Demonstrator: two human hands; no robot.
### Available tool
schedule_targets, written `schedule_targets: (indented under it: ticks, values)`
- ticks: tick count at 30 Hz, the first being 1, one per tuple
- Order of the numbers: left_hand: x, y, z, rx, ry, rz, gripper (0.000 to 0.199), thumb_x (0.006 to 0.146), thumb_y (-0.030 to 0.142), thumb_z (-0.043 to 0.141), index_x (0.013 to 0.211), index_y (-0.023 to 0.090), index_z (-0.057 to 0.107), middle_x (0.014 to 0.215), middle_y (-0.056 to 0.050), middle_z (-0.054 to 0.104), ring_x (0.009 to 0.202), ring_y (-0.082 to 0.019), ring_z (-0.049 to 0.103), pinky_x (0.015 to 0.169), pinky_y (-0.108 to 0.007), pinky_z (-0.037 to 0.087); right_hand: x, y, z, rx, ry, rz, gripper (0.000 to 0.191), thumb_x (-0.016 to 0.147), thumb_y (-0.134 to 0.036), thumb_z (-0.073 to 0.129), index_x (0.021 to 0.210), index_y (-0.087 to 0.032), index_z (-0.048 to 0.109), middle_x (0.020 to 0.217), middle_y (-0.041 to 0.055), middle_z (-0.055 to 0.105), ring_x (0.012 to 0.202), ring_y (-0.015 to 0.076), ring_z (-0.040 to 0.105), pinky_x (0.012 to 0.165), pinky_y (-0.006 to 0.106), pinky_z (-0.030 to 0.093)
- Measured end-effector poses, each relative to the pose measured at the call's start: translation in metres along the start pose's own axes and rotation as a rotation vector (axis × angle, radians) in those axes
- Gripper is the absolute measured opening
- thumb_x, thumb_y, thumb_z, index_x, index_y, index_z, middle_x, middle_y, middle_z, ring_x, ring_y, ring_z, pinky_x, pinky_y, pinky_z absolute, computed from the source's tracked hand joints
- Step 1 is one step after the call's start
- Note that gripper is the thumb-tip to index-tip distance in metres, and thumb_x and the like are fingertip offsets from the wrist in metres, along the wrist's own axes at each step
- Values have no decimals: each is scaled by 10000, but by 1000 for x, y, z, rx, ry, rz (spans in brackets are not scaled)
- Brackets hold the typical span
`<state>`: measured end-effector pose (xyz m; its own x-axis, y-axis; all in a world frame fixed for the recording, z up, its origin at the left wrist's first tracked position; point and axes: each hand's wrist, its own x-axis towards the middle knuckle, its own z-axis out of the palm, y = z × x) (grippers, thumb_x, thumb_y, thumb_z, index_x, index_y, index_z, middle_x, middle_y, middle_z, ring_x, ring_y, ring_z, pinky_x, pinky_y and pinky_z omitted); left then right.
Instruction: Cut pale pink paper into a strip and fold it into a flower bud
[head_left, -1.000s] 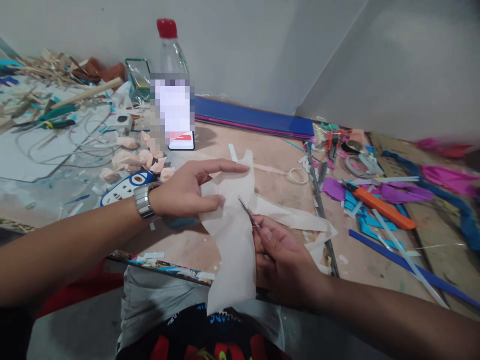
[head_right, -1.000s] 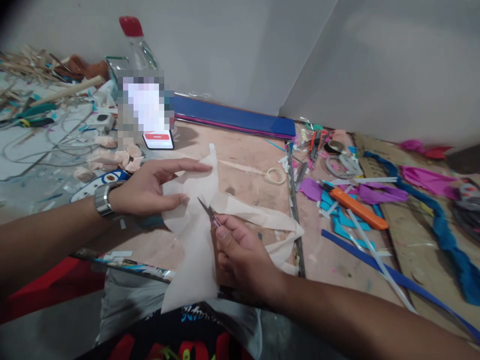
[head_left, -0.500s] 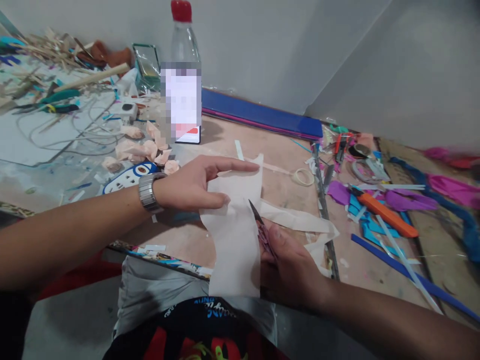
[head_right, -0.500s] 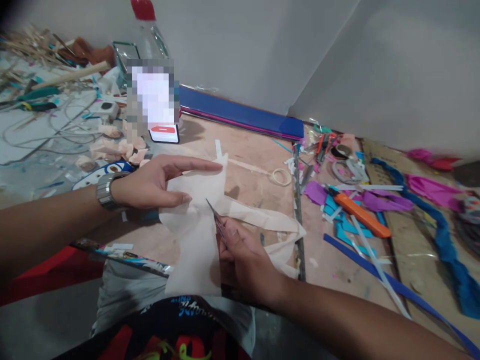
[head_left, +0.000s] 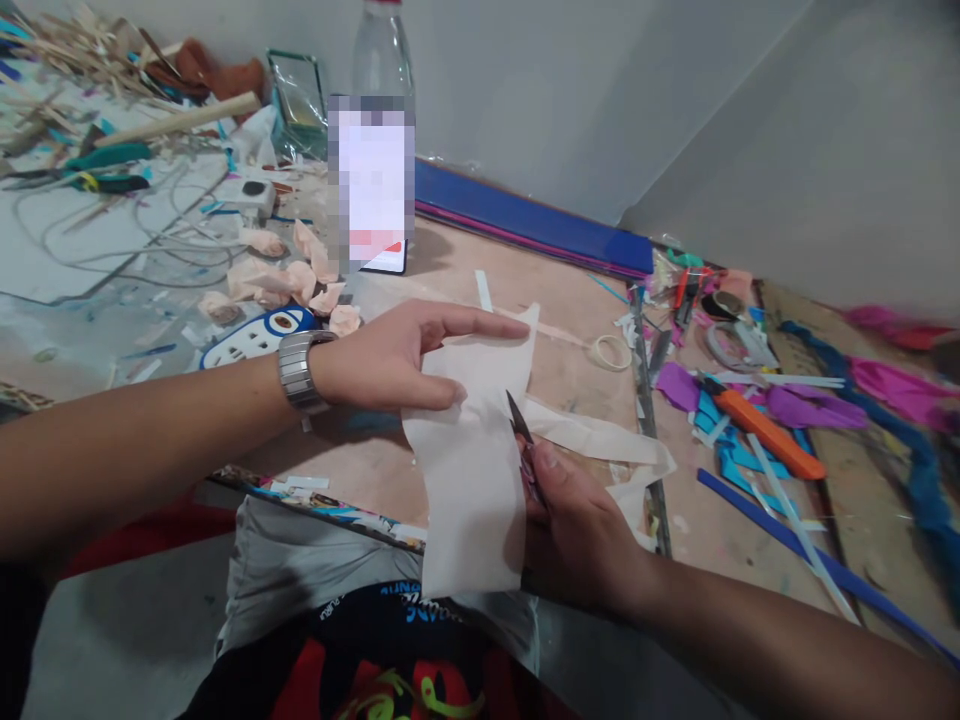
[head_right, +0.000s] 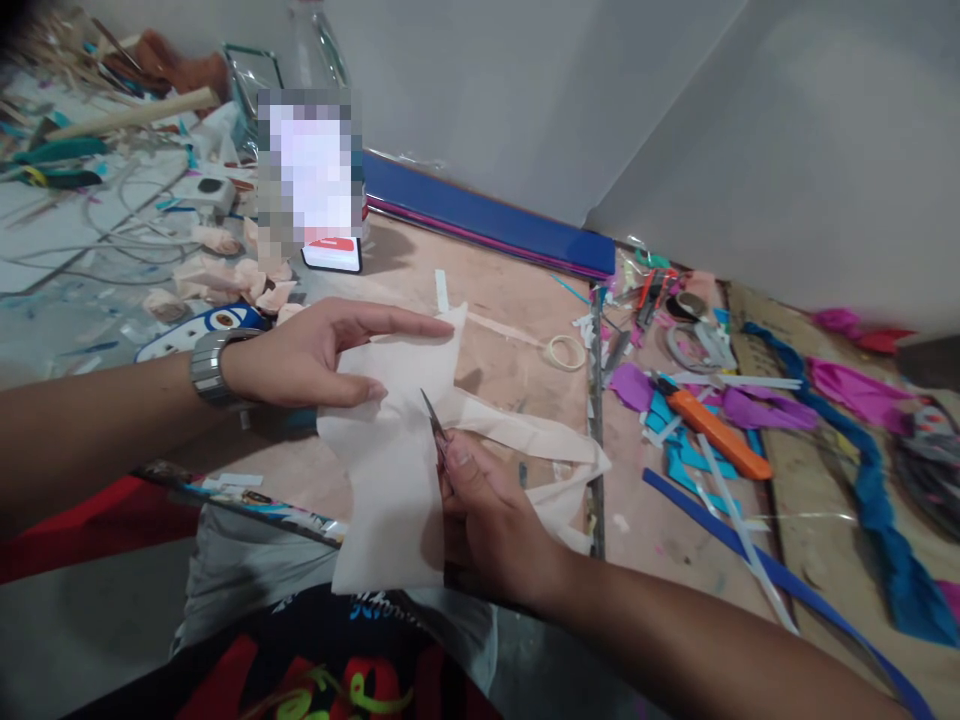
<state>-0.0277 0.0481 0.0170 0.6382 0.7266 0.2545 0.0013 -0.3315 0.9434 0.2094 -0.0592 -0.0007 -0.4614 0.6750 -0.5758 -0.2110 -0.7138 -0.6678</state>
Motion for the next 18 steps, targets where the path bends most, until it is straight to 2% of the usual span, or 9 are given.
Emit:
schedule_targets:
  ticks: [3, 8, 14, 18]
  values:
    - [0, 1, 1, 7, 15, 2, 666, 713, 103, 768, 1361, 249, 718, 1493, -95, 655, 1364, -297, 638, 1164, -481, 536, 0, 1, 0, -25, 19, -8, 570, 833, -721, 731, 905, -240, 434, 597, -66, 260, 483, 66, 234, 478, 224, 284]
    - [0, 1, 0, 12, 4, 12, 679, 711, 100, 765, 1371, 250, 712, 1487, -89, 660, 1389, -294, 621, 1171, -481, 532, 0, 4, -2, 37, 7, 33, 560, 826, -708, 751, 973, -250, 463, 599, -66, 301, 492, 85, 330, 490, 235, 348]
    - [0, 0, -1, 17, -21, 2, 714, 722, 86, 739, 1418, 232, 679, 1519, -103, 632, 1428, -297, 589, 1164, -479, 539, 0, 5, -5, 49, 28, 58, 602, 799, -710, 776, 954, -247, 424, 590, -85, 268, 476, 69, 301, 477, 212, 323]
    - [0, 1, 0, 3, -2, -5, 703, 709, 83, 751, 1393, 238, 700, 1503, -102, 646, 1404, -300, 609, 1153, -477, 551, 1, 7, -8, 14, 47, 53, 621, 803, -739, 749, 937, -239, 405, 613, -85, 277, 462, 47, 232, 449, 198, 245]
